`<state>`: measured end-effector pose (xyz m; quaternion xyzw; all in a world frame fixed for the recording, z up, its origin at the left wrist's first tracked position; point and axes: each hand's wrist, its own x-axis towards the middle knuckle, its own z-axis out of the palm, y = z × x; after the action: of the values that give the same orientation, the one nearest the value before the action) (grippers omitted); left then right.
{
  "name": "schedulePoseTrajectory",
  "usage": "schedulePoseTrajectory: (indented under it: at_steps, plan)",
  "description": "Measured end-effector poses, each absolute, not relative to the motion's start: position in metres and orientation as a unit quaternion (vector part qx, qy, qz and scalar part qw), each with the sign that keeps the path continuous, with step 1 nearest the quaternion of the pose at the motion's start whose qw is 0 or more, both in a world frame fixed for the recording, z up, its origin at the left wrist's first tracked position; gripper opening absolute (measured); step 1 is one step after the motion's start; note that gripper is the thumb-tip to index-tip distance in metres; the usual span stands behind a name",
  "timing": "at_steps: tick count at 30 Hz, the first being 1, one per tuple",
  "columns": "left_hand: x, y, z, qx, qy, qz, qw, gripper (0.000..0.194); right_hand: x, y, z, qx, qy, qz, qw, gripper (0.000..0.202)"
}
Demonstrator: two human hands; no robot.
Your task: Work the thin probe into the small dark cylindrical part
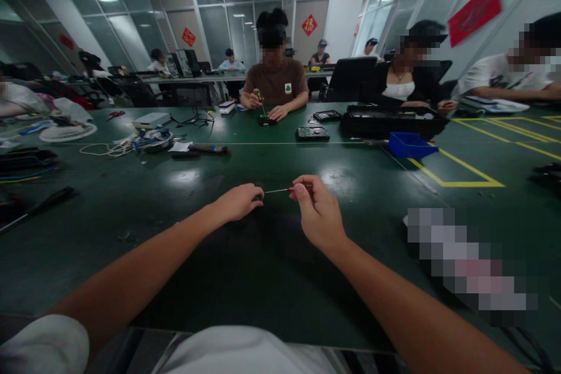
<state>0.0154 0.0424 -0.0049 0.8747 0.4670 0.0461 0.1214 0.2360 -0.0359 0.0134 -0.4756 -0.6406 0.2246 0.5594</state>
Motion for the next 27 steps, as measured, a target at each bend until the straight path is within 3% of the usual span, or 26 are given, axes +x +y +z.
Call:
schedulePoseTrajectory:
  at_steps: [5,9,17,21,27]
  plan:
    - [-0.008,0.049,0.009,0.856,0.486,0.093,0.148,0.027,0.235,-0.036,0.012,-0.471,-0.643,0.244,0.553,0.020]
    - [-0.046,0.057,0.024,0.783,0.543,0.176,0.246,0.033,0.233,-0.037,0.012,-0.474,-0.651,0.257,0.535,0.021]
    - [-0.152,0.051,0.047,0.490,0.630,0.456,0.393,0.032,0.232,-0.038,0.012,-0.484,-0.670,0.260,0.500,0.021]
    - [-0.206,0.036,0.057,0.395,0.651,0.534,0.367,0.017,0.230,-0.039,0.013,-0.489,-0.683,0.250,0.481,0.021]
    - [-0.268,0.014,0.059,0.295,0.714,0.598,0.215,0.032,0.228,-0.039,0.010,-0.486,-0.687,0.259,0.475,0.021]
